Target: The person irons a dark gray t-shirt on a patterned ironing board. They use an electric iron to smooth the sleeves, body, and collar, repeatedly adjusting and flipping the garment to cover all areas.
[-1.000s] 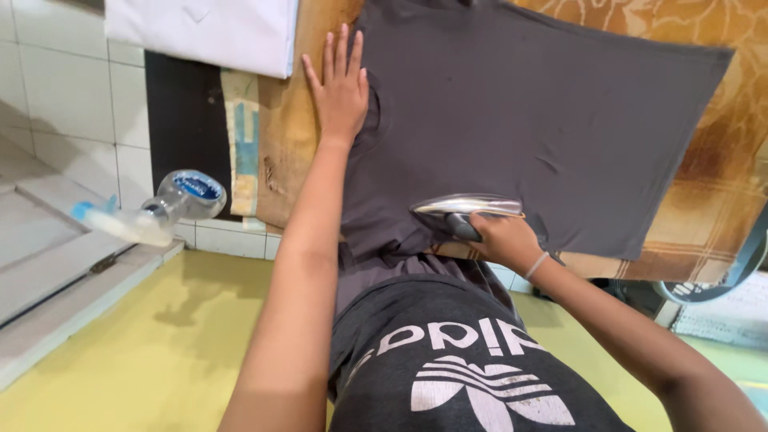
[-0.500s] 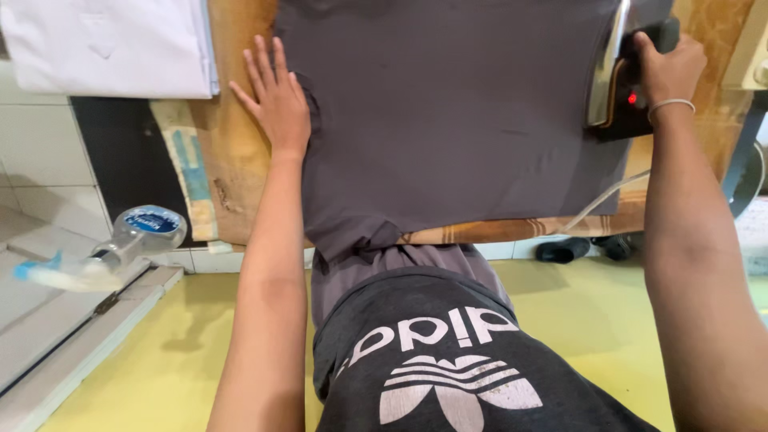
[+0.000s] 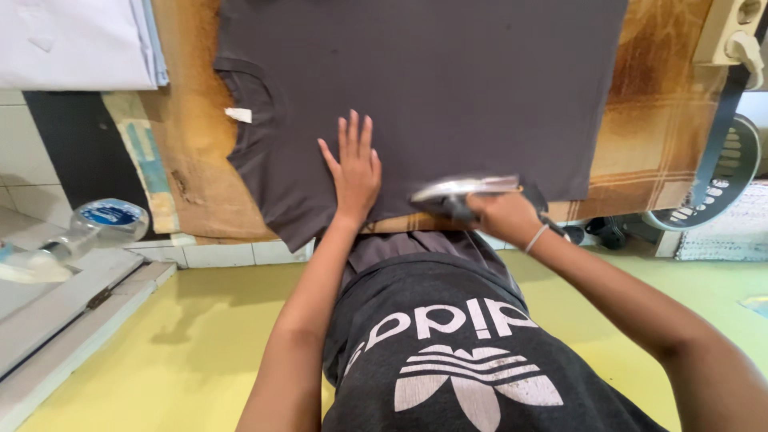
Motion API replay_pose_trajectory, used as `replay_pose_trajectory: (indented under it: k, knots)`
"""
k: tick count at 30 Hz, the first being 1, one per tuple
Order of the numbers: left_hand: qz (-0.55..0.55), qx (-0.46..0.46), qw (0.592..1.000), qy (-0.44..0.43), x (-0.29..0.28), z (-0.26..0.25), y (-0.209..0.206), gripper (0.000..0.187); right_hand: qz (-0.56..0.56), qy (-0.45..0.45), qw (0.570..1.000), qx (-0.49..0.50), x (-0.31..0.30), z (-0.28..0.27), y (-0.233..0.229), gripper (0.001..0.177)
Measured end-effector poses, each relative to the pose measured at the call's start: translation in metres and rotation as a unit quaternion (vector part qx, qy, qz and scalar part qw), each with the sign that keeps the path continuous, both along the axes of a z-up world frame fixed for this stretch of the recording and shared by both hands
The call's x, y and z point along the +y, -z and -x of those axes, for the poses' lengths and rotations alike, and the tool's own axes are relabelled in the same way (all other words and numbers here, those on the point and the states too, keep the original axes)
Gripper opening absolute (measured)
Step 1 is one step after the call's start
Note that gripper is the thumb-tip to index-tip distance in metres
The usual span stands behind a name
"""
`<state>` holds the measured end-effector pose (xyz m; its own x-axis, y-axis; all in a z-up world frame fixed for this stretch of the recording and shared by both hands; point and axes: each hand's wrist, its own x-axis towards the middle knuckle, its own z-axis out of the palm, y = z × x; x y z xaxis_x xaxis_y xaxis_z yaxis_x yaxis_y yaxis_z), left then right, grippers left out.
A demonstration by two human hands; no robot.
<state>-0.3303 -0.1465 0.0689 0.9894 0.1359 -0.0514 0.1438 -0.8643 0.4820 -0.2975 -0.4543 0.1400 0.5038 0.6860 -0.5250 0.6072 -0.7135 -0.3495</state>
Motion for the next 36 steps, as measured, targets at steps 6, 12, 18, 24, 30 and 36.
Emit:
replay_pose_trajectory:
  k: [6, 12, 18, 24, 30, 36]
  knots:
    - [0.042, 0.011, 0.992, 0.12, -0.062, 0.03, 0.004, 0.068, 0.014, 0.243, 0.945, -0.219, -0.096, -0.124, 0.038, 0.057]
    - [0.039, -0.054, 0.949, 0.307, -0.143, 0.03, 0.016, 0.068, -0.216, 0.267, 0.903, -0.259, -0.174, -0.241, 0.025, 0.033]
    - [0.133, -0.093, 0.869, 0.468, -0.173, 0.027, 0.022, 0.052, -0.024, 0.296, 0.954, -0.032, -0.154, -0.192, -0.011, 0.034]
    - [0.153, -0.112, 0.952, 0.242, -0.118, 0.026, 0.008, 0.04, 0.078, -0.027, 0.996, 0.038, -0.146, -0.066, -0.007, 0.024]
    - [-0.004, -0.057, 0.998, -0.034, -0.063, 0.029, -0.002, 0.054, -0.014, -0.079, 0.992, -0.095, -0.174, -0.026, 0.005, 0.023]
    - [-0.065, -0.033, 0.993, -0.09, -0.064, 0.028, 0.005, 0.058, -0.038, 0.021, 0.974, -0.223, -0.158, -0.141, 0.034, 0.034]
